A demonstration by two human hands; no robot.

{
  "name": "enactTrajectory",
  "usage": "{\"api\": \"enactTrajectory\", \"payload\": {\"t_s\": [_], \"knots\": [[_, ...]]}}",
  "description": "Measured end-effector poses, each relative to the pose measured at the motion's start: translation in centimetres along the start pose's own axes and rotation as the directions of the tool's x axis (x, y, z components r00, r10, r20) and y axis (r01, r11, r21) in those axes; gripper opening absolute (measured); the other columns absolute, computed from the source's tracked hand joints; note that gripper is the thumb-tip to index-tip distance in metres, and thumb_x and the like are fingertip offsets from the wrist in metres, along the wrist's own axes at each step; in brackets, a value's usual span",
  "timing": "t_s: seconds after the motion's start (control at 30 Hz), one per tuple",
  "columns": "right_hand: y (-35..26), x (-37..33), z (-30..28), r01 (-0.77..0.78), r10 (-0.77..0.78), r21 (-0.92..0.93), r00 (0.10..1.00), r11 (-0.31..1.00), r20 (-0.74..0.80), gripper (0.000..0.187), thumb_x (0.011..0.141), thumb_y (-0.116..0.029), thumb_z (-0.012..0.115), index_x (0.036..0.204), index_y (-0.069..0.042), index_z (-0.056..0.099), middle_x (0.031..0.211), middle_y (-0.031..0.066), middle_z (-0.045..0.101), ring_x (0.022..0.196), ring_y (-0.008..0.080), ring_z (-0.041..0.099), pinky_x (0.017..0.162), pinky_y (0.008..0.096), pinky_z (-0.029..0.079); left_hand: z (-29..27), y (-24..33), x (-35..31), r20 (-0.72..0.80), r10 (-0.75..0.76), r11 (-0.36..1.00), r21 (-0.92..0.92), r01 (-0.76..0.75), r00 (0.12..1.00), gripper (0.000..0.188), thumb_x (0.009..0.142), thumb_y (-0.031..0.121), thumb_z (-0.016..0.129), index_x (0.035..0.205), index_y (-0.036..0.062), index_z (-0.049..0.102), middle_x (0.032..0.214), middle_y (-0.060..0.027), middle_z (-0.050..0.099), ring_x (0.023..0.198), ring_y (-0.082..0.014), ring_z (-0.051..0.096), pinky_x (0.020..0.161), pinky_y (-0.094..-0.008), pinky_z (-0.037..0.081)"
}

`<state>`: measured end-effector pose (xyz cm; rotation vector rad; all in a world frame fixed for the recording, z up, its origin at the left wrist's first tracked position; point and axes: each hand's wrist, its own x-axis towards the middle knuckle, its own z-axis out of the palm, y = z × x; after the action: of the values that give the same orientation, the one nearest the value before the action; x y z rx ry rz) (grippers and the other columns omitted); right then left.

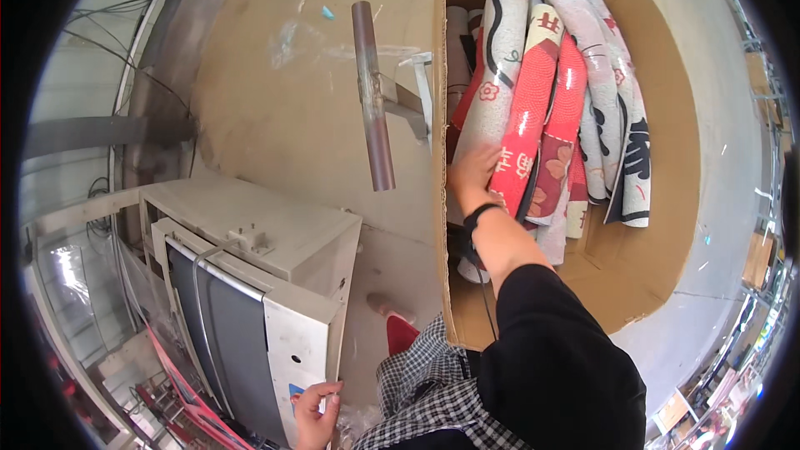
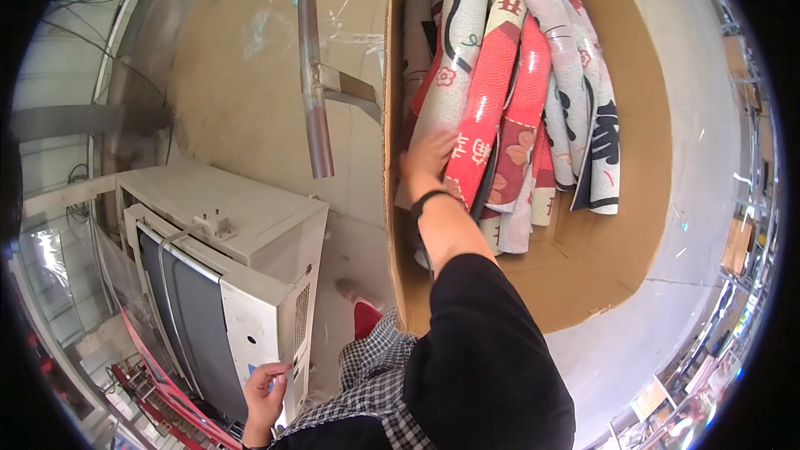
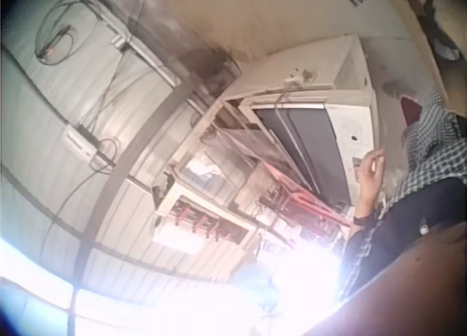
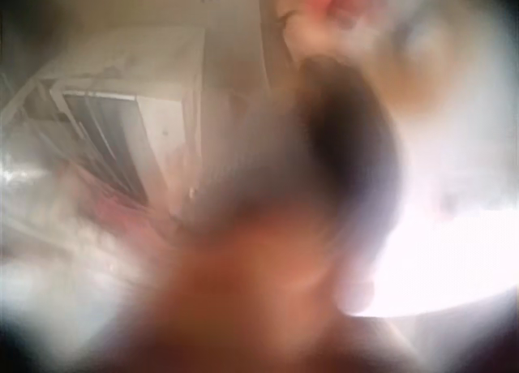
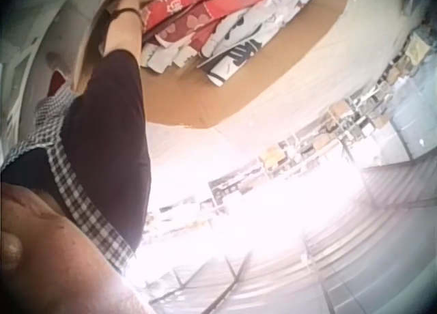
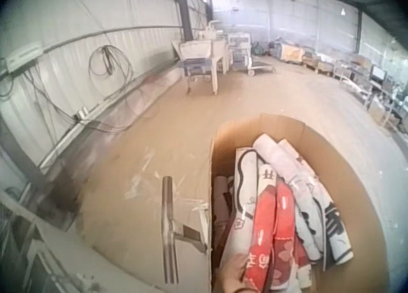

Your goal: Placing rolled plastic products into a shrink-wrap machine for packaging.

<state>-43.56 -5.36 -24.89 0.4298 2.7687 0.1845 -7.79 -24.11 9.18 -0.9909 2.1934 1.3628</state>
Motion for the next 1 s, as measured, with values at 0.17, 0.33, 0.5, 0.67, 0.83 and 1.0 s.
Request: {"api": "enactTrajectory", "payload": {"t_s": [0.17,0.33,0.5,0.67,0.83,1.0], "knots": [[-0.6,1.4,5.4,-0.093,0.115,0.123,0.976,0.988,-0.186,0.102,0.067,-0.042,0.070,0.138,0.007,0.015,0.140,0.0232,0.027,0.127,0.0321,0.032,0.103,0.0411,0.030,1.0,-1.0,-0.7,-0.022,-0.064,0.990,-0.128,0.061,0.998,0.014,0.087,0.002,0.054,0.100,-0.0027,0.058,0.099,-0.0095,0.062,0.094,-0.0146,0.057,0.085,-0.0259,0.042],[1.7,1.7,0.9,-0.089,0.147,0.306,0.974,0.948,-0.172,0.071,0.066,-0.018,0.067,0.127,0.003,0.036,0.127,0.0220,0.043,0.117,0.0319,0.042,0.093,0.0374,0.038,-0.7,-1.3,-0.5,0.049,0.034,0.995,0.088,-0.039,0.998,0.020,0.086,0.006,0.055,0.104,0.0004,0.059,0.104,-0.0117,0.061,0.101,-0.0230,0.055,0.089,-0.0322,0.041],[9.0,2.9,-1.2,-0.091,0.137,0.747,0.991,0.659,0.000,0.032,0.060,-0.013,0.071,0.087,0.000,0.062,0.078,0.0121,0.065,0.075,0.0249,0.063,0.075,0.0351,0.050,0.7,-1.2,2.3,0.251,0.004,0.979,-0.198,0.048,0.968,0.018,0.088,0.007,0.054,0.104,-0.0020,0.056,0.103,-0.0100,0.061,0.099,-0.0155,0.056,0.090,-0.0275,0.040],[11.5,0.8,-8.2,-0.202,-0.140,0.939,0.959,0.277,0.248,0.017,0.062,-0.007,0.064,0.078,-0.001,0.065,0.065,0.0046,0.061,0.059,0.0156,0.056,0.059,0.0293,0.046,1.9,2.4,6.2,0.507,0.303,0.943,-0.283,-0.176,0.807,0.033,0.086,0.011,0.058,0.117,0.0000,0.052,0.115,-0.0116,0.058,0.110,-0.0218,0.053,0.095,-0.0327,0.039],[25.4,-7.0,-24.1,0.072,-0.421,0.961,0.906,0.268,0.049,0.026,0.064,-0.002,0.055,0.090,-0.001,0.059,0.080,0.0008,0.058,0.071,0.0093,0.054,0.063,0.0248,0.044,10.1,5.3,9.6,0.787,0.352,0.544,-0.612,0.573,0.507,0.076,0.089,0.056,0.037,0.139,0.0006,0.021,0.140,-0.0169,0.032,0.129,-0.0265,0.032,0.106,-0.0397,0.026],[32.0,-19.0,-34.4,-0.012,-0.563,0.931,0.794,0.364,0.230,0.027,0.060,0.005,0.051,0.086,-0.003,0.052,0.078,-0.0024,0.052,0.076,0.0076,0.050,0.072,0.0219,0.042,24.2,10.9,13.0,0.789,0.580,0.142,-0.341,0.929,0.201,0.101,0.069,0.082,0.036,0.129,0.0004,0.039,0.129,-0.0181,0.046,0.119,-0.0324,0.044,0.100,-0.0426,0.034]]}}
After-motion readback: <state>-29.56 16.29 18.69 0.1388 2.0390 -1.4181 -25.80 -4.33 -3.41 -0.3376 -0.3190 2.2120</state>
